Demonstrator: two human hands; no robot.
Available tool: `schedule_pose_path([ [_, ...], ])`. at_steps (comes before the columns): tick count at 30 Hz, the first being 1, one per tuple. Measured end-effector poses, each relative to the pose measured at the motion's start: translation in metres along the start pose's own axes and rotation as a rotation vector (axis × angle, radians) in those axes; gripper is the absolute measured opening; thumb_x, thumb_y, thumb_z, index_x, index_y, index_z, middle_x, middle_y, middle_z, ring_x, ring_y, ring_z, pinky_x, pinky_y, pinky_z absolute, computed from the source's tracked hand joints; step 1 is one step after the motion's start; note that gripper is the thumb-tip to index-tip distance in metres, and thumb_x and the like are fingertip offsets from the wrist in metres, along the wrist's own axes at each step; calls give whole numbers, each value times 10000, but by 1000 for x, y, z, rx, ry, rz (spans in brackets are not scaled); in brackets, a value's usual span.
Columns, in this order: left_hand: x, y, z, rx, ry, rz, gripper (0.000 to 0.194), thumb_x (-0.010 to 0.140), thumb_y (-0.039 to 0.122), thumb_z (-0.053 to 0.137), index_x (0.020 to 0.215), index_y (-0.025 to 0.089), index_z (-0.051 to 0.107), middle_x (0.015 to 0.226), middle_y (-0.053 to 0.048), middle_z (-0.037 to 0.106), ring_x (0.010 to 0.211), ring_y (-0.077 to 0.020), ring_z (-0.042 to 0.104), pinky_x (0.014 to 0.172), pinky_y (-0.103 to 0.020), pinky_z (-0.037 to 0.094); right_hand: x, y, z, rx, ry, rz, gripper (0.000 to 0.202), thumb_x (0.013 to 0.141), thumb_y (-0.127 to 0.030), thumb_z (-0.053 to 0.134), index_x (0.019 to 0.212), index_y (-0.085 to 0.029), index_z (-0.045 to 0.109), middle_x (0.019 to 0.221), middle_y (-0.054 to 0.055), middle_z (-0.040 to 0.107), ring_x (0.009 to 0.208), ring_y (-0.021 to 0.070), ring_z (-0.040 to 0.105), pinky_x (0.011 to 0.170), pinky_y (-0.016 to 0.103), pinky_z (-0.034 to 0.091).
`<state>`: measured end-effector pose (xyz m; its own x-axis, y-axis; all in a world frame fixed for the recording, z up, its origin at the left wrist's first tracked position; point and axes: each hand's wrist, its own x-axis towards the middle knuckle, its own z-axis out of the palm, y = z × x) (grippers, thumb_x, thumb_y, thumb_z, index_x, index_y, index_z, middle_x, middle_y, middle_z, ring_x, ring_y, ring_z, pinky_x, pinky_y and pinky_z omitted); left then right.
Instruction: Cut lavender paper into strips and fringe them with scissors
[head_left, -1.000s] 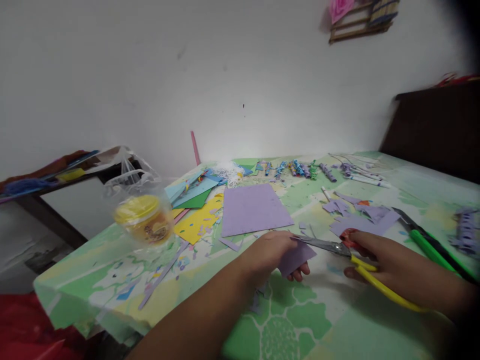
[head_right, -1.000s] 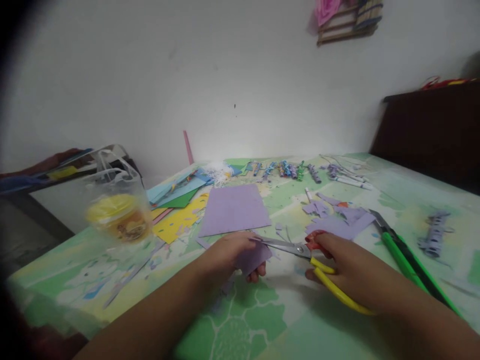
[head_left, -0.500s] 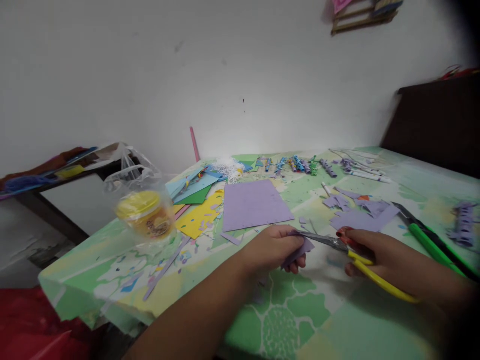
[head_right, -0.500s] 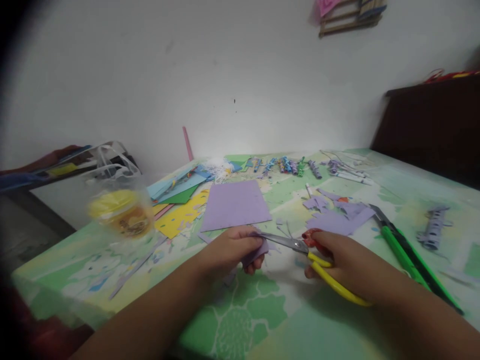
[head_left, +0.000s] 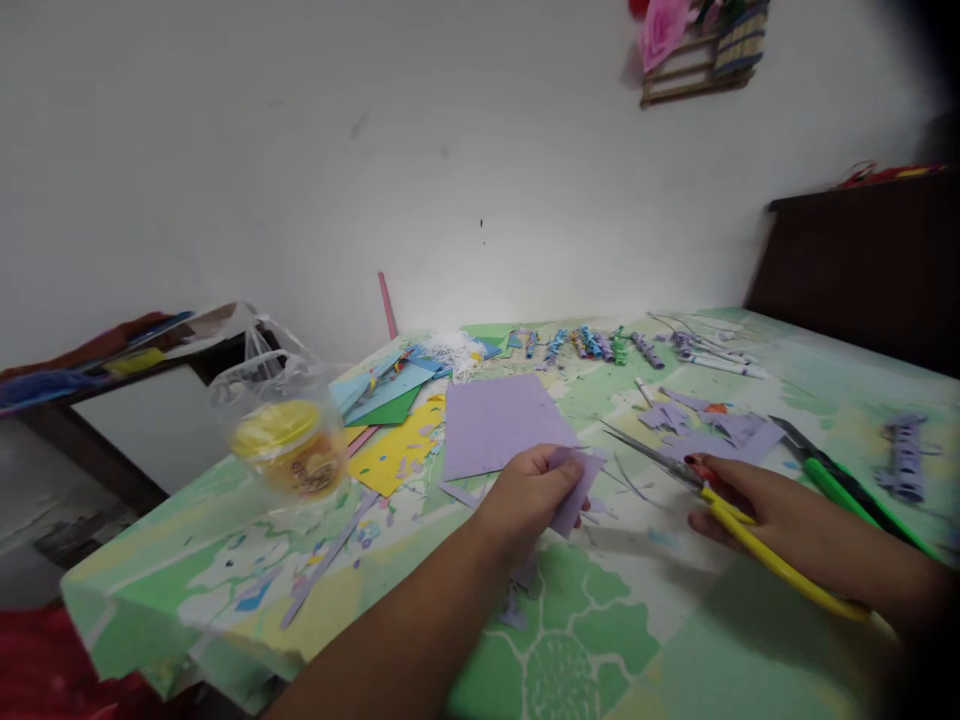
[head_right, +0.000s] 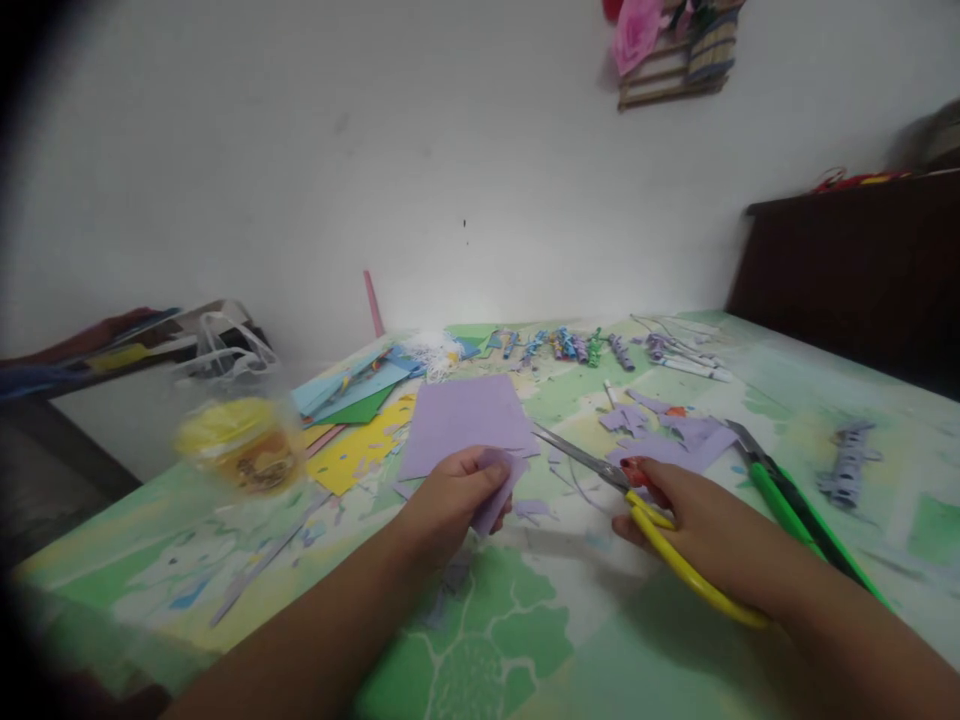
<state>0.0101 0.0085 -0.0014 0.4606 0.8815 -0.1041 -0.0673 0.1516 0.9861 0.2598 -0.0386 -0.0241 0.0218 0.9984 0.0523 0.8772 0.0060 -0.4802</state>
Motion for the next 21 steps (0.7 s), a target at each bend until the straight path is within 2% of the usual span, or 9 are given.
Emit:
schedule_pose_path([
  [4,0,3,2,-34,110,68,139,772,269,563,719,144,534,491,50,504,399,-51,450,414,-165,340,1,11,6,80,-80,9,562,734,-551,568,1200,-236,546,1307,104,576,1186,345,510,996,425,392],
  [8,-2,4,4,-127,187,140,128,806,277,542,793,150,533,564,33,565,448,-72,518,451,-188,408,0,13,9,114,-144,21,692,708,-644,552,1264,-234,502,1363,103,526,1214,355,473,1036,451,346],
  [12,-4,3,6,-127,145,111,105,824,248,529,830,143,527,638,7,613,504,-87,575,493,-207,452,-4,3,7,133,-191,-2,649,720,-642,554,1229,-241,515,1314,111,561,1179,353,497,1012,457,371],
  [16,-5,2,6,-21,75,114,59,806,178,537,769,133,546,643,10,604,496,-62,552,485,-183,433,-7,-4,7,134,-214,-29,453,743,-597,559,1066,-280,579,1138,77,656,1079,353,558,939,464,425],
  [21,-6,1,5,38,41,117,57,792,136,529,748,133,566,634,20,595,493,-51,541,479,-172,427,-10,-7,8,161,-252,-46,419,732,-585,570,1013,-275,566,1033,36,674,939,298,604,811,393,490],
])
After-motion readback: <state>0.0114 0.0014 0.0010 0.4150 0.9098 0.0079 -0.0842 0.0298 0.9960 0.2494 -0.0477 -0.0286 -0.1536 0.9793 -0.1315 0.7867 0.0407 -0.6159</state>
